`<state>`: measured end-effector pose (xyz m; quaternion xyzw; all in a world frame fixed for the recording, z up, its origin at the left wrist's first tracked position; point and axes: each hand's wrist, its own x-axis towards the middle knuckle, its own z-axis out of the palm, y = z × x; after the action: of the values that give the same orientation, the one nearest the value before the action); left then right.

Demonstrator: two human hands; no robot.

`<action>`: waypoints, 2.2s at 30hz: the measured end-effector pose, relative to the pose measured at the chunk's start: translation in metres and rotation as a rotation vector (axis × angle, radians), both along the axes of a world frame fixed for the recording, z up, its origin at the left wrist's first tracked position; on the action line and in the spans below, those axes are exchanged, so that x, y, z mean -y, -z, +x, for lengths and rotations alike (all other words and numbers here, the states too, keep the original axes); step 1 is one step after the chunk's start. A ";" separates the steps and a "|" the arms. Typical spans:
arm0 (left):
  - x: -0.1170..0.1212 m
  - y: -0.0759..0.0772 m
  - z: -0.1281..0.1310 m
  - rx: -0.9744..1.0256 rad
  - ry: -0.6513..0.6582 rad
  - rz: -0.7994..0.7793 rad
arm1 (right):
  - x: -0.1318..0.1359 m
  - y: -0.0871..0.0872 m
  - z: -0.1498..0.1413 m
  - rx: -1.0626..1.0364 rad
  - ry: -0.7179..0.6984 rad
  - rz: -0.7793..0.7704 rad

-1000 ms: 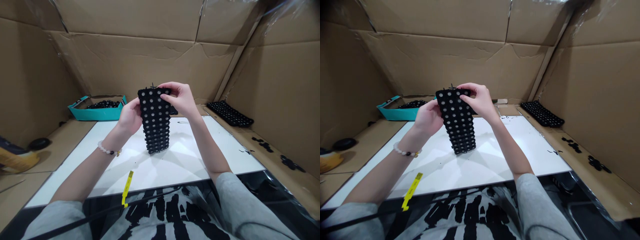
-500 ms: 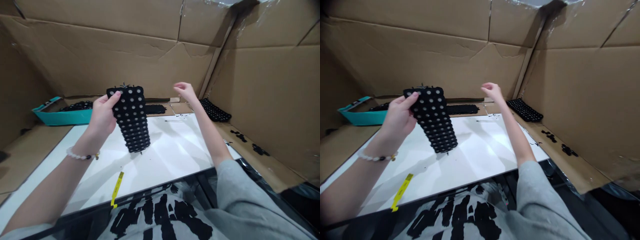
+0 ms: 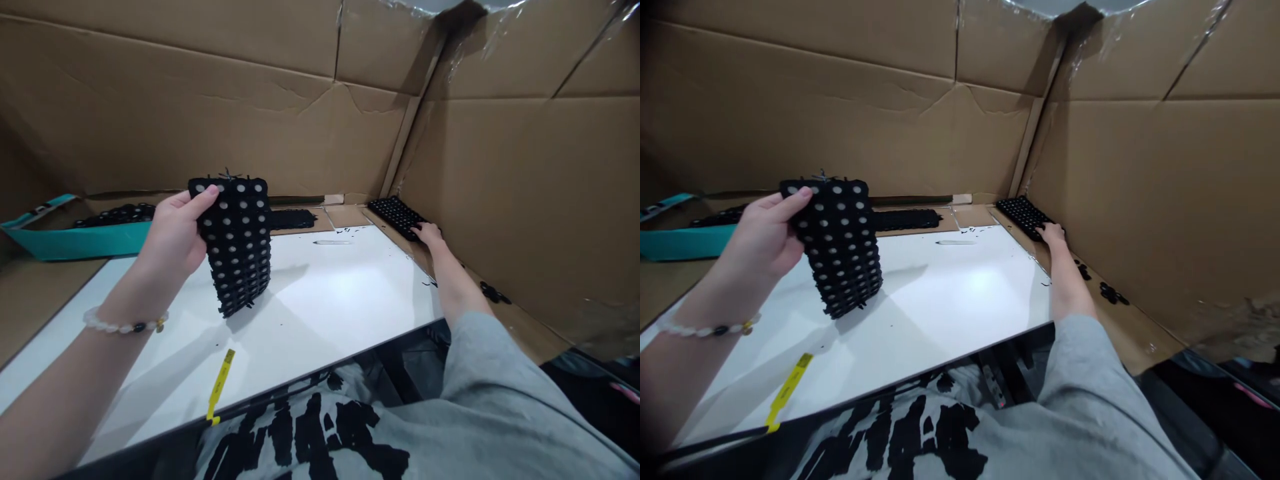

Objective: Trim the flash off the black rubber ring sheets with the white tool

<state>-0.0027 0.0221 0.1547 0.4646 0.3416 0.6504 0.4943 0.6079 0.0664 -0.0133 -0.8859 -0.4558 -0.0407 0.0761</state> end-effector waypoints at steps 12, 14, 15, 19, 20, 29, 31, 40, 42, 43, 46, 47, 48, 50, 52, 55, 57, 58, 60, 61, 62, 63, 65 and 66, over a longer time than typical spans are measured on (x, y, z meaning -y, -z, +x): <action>0.005 -0.008 -0.006 -0.011 0.023 -0.043 | 0.009 -0.025 0.037 -0.018 -0.243 -0.243; 0.005 -0.009 -0.006 -0.010 0.027 -0.043 | 0.015 -0.024 0.042 0.018 -0.282 -0.275; 0.005 -0.009 -0.005 -0.009 0.029 -0.045 | 0.016 -0.024 0.044 0.040 -0.294 -0.269; 0.002 -0.011 -0.005 0.011 0.031 -0.088 | 0.013 -0.036 0.044 0.052 -0.313 -0.207; 0.001 -0.012 -0.006 0.020 0.029 -0.102 | 0.010 -0.045 0.043 0.043 -0.319 -0.196; 0.000 -0.032 -0.008 0.053 0.020 -0.055 | 0.033 -0.163 -0.089 0.045 -0.536 0.004; 0.001 -0.033 -0.009 0.043 0.028 -0.030 | 0.059 -0.160 -0.144 -0.067 -0.724 -0.082; -0.007 -0.024 -0.019 -0.013 0.069 -0.038 | 0.087 -0.098 -0.234 -0.365 -0.870 -0.315; -0.008 -0.024 -0.020 -0.012 0.074 -0.047 | 0.075 -0.090 -0.232 -0.338 -0.817 -0.320; -0.008 -0.023 -0.020 -0.007 0.073 -0.046 | 0.069 -0.085 -0.231 -0.327 -0.794 -0.325; -0.008 -0.022 -0.019 0.002 0.066 -0.026 | 0.055 -0.069 -0.227 -0.311 -0.745 -0.356; -0.008 -0.022 -0.019 -0.002 0.065 -0.019 | 0.052 -0.066 -0.225 -0.324 -0.727 -0.364; -0.008 -0.021 -0.018 -0.010 0.068 -0.016 | 0.050 -0.064 -0.223 -0.349 -0.713 -0.361; -0.008 -0.018 -0.016 -0.031 0.085 -0.018 | 0.048 -0.069 -0.220 -0.416 -0.714 -0.317; -0.009 -0.014 -0.015 -0.043 0.097 -0.018 | 0.053 -0.084 -0.220 -0.510 -0.757 -0.229; -0.014 -0.008 -0.013 -0.046 0.106 -0.017 | 0.069 -0.120 -0.233 -0.695 -0.825 -0.081; -0.016 -0.004 -0.011 -0.036 0.114 -0.014 | 0.082 -0.144 -0.250 -0.773 -0.891 0.019; -0.016 -0.002 -0.009 -0.023 0.119 -0.014 | 0.088 -0.154 -0.260 -0.797 -0.930 0.067; -0.014 0.000 -0.004 0.017 0.120 -0.026 | 0.097 -0.170 -0.283 -0.872 -0.974 0.169; -0.012 0.000 -0.002 0.035 0.122 -0.039 | 0.100 -0.176 -0.296 -0.928 -0.980 0.211; -0.009 0.001 0.001 0.044 0.125 -0.053 | 0.101 -0.180 -0.308 -0.994 -0.985 0.232; -0.006 0.001 0.004 0.042 0.129 -0.064 | 0.103 -0.183 -0.319 -1.061 -0.998 0.229; 0.001 0.003 0.009 0.011 0.143 -0.063 | 0.102 -0.188 -0.341 -1.172 -1.060 0.172; 0.004 0.003 0.011 -0.012 0.153 -0.056 | 0.101 -0.189 -0.351 -1.205 -1.106 0.140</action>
<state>0.0080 0.0183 0.1515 0.4792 0.3263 0.5982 0.5532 0.2569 -0.0351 0.1755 -0.3960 -0.7040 0.4573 0.3719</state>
